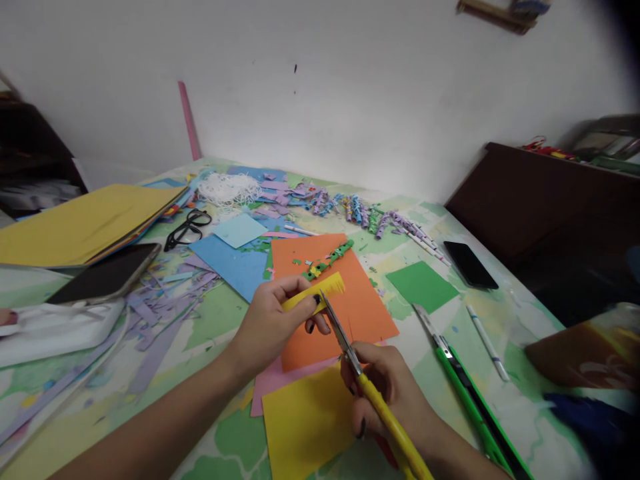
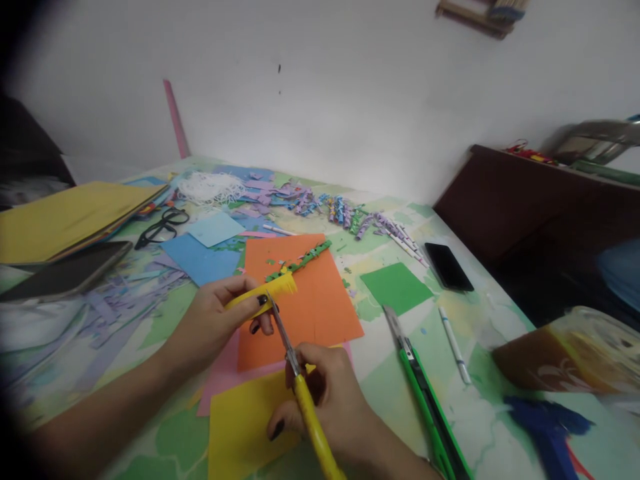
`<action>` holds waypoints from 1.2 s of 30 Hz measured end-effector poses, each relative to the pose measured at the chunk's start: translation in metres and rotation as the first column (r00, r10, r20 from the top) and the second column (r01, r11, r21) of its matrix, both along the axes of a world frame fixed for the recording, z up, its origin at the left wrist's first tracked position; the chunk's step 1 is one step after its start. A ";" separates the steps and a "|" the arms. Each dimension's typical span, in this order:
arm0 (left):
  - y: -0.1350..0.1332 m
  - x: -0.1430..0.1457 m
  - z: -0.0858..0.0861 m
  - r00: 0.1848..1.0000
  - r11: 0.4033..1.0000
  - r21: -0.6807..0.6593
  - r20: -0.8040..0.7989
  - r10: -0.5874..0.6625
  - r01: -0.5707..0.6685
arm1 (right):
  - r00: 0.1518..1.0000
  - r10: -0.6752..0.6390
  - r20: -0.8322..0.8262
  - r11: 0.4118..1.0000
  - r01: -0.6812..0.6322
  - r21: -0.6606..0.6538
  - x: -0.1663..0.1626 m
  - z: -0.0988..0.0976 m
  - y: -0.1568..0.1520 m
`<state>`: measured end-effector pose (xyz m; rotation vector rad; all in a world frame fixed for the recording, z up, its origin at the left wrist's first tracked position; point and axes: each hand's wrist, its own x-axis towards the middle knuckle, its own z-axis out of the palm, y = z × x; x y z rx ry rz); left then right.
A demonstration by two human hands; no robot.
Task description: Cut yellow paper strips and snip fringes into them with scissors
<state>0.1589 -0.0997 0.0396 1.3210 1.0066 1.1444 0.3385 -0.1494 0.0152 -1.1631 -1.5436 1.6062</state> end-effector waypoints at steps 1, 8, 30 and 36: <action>0.000 0.000 0.000 1.000 1.000 -0.001 0.001 0.000 0.000 | 1.000 -0.003 0.003 1.000 0.003 0.001 0.000 -0.001 0.000; 0.000 -0.002 -0.002 1.000 1.000 0.005 0.009 -0.012 0.012 | 1.000 0.003 -0.005 1.000 -0.003 -0.012 0.001 -0.006 0.000; 0.001 -0.001 -0.010 0.984 0.998 0.003 0.168 -0.065 0.065 | 0.997 -0.041 -0.058 0.999 0.041 -0.006 -0.002 -0.006 0.000; -0.002 -0.002 -0.006 0.985 0.997 0.033 0.151 -0.078 0.074 | 0.999 -0.030 -0.046 0.999 0.031 0.028 -0.001 -0.002 -0.002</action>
